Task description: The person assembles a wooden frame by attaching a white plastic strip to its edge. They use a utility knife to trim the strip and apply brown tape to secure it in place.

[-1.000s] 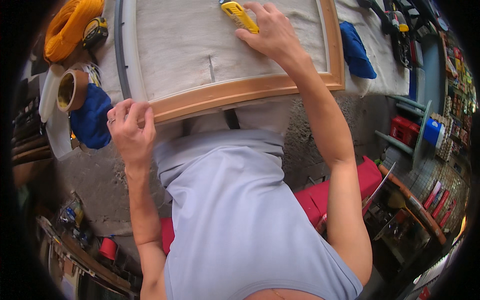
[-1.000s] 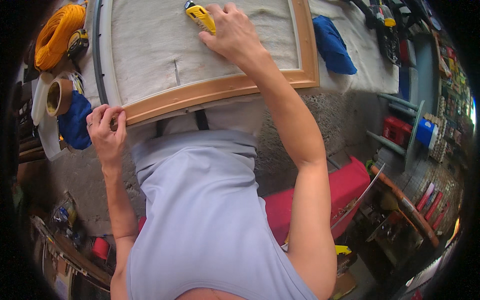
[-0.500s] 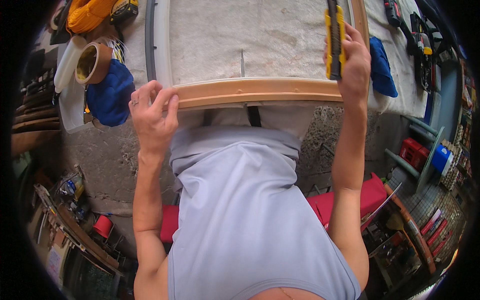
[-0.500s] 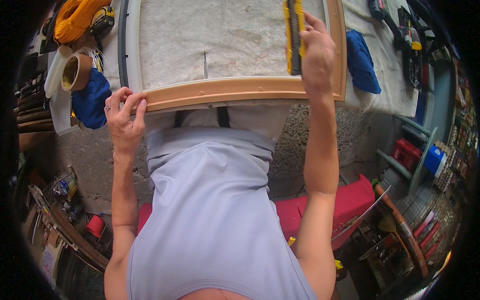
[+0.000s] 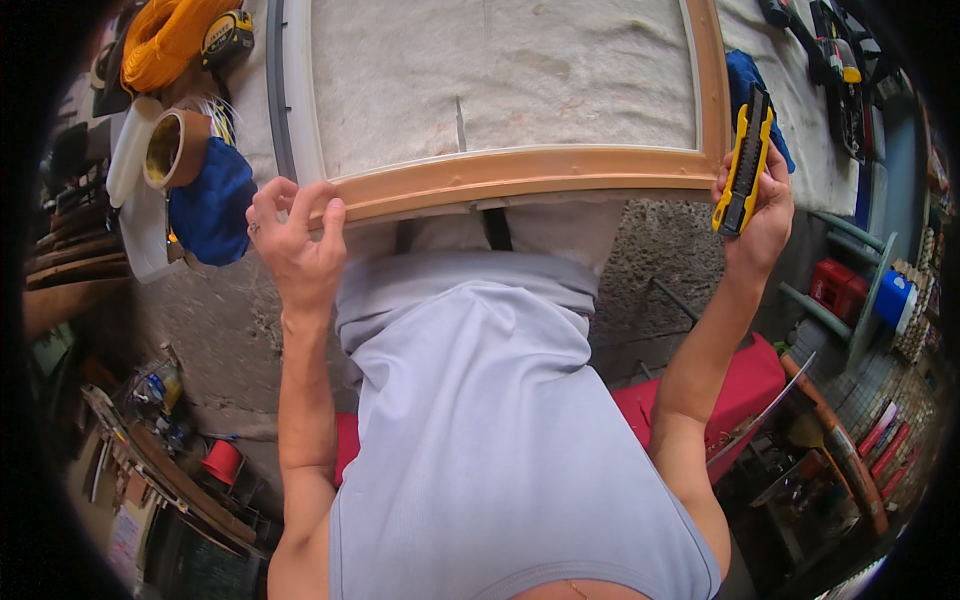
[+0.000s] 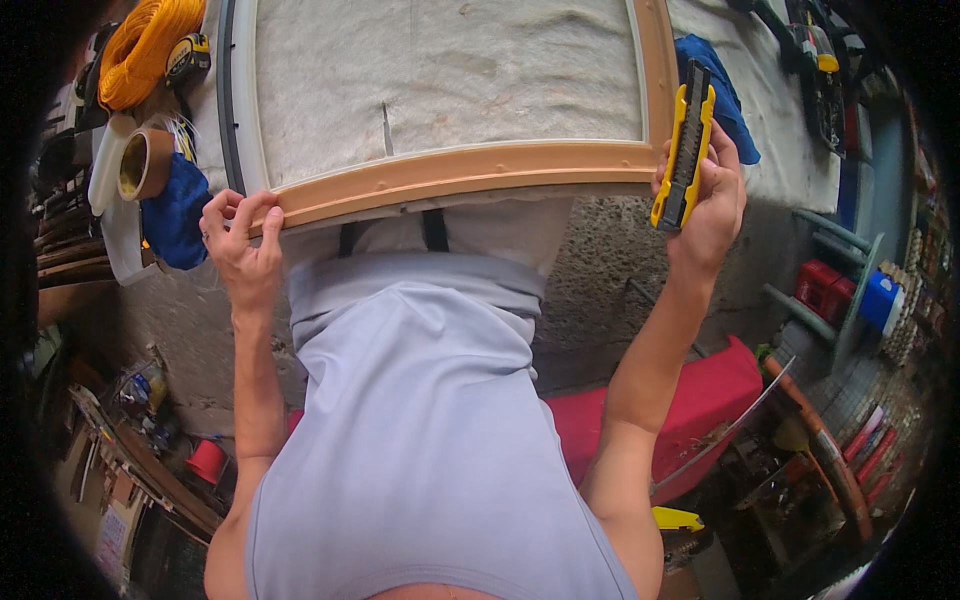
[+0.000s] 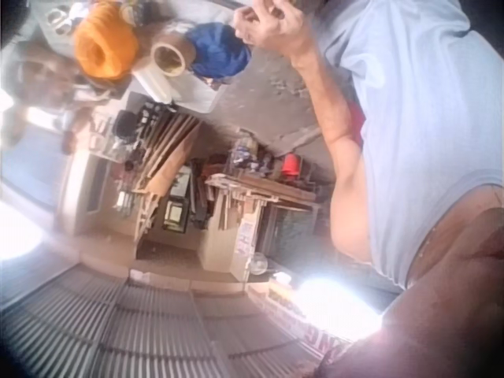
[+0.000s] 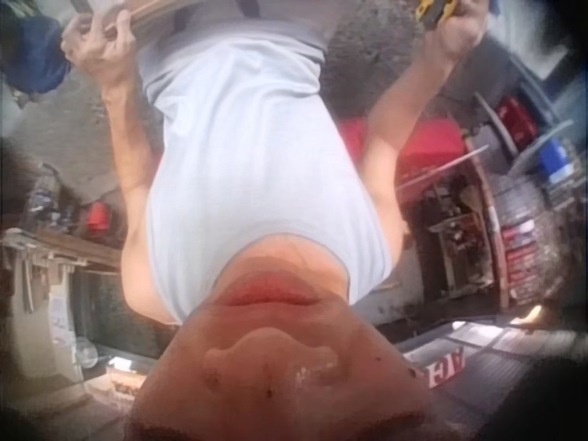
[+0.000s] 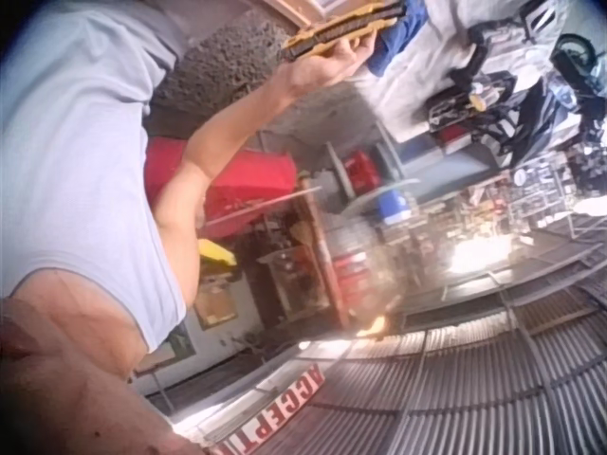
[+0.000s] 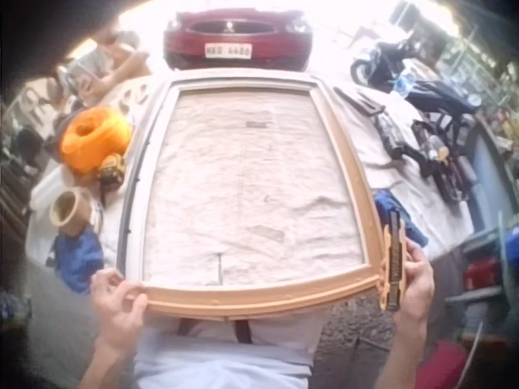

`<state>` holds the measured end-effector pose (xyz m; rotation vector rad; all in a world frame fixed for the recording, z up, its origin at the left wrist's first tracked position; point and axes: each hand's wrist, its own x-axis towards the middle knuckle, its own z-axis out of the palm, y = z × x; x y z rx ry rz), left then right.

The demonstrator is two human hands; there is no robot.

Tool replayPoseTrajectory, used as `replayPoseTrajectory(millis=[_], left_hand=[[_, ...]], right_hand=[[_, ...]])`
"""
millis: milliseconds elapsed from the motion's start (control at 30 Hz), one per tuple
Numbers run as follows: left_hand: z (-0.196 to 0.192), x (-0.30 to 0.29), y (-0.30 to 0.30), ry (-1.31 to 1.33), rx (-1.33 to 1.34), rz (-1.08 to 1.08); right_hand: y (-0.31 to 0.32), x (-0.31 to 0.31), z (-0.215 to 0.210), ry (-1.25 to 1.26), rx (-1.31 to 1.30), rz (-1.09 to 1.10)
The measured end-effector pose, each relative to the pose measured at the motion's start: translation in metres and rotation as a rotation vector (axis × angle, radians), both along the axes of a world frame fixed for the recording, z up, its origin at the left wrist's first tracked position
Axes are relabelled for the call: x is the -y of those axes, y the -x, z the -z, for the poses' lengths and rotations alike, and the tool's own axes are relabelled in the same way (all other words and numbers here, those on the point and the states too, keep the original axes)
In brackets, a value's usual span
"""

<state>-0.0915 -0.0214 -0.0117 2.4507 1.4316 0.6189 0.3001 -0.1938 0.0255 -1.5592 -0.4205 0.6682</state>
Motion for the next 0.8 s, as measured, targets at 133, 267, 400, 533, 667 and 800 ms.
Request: replayPoseTrajectory(millis=[133, 267, 400, 533, 667, 800], left_hand=[[-0.003, 0.002, -0.009, 0.025, -0.032, 0.035], [-0.001, 0.009, -0.035, 0.015, -0.005, 0.115], [0.006, 0.023, -0.076, 0.028, 0.041, 0.215], [0.009, 0.036, -0.125, 0.023, 0.105, 0.337], [0.011, 0.052, -0.171, 0.042, 0.111, 0.455], [0.015, 0.064, -0.219, 0.027, 0.124, 0.548]], right_hand=[[0.005, 0.004, 0.002, 0.003, -0.018, 0.005], [0.004, 0.009, 0.004, -0.044, -0.059, -0.016], [0.002, 0.021, 0.003, -0.265, -0.182, -0.095], [0.005, 0.034, -0.004, -0.215, -0.138, -0.105], [0.009, 0.048, -0.016, -0.003, -0.12, -0.131], [0.017, 0.066, -0.026, -0.02, -0.168, -0.182]])
